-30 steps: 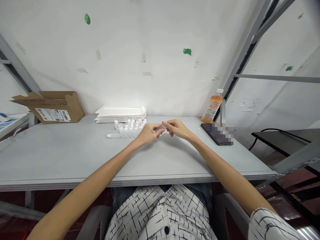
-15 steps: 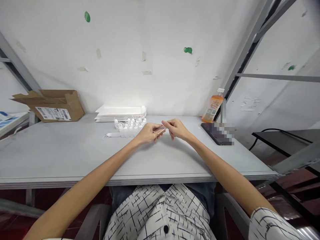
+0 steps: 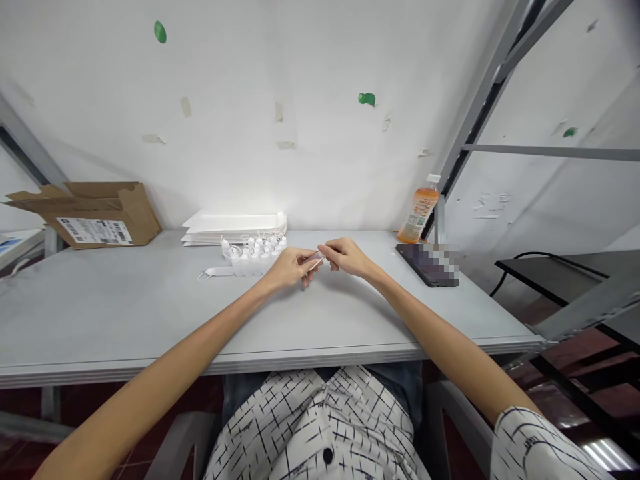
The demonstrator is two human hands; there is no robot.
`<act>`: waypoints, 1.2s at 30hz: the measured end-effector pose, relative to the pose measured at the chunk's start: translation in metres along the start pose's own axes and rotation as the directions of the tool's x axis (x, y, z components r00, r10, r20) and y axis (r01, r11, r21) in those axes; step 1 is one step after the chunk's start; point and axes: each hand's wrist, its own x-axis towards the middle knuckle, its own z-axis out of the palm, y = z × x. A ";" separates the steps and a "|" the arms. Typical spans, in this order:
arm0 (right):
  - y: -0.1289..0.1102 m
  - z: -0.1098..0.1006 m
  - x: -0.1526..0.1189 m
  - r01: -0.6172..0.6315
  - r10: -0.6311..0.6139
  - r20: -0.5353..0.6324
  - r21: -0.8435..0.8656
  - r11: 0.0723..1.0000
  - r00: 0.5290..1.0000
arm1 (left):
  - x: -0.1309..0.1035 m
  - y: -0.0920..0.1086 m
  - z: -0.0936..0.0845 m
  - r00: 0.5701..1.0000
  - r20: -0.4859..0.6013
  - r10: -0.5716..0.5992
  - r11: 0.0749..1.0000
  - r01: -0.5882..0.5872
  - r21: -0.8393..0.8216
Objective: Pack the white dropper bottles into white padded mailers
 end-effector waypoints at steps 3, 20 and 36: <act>0.003 0.005 0.002 -0.049 0.049 -0.014 -0.040 0.998 0.999 | 0.000 -0.002 0.003 0.998 -0.059 0.001 0.999 0.002 0.053; -0.019 -0.013 -0.005 0.216 -0.216 0.026 0.017 0.976 0.976 | 0.003 -0.001 0.005 0.984 -0.172 -0.043 0.995 0.027 -0.095; -0.027 -0.009 -0.006 0.032 0.013 -0.145 0.305 0.952 0.989 | 0.005 0.000 0.006 0.983 -0.177 0.050 0.997 -0.037 0.072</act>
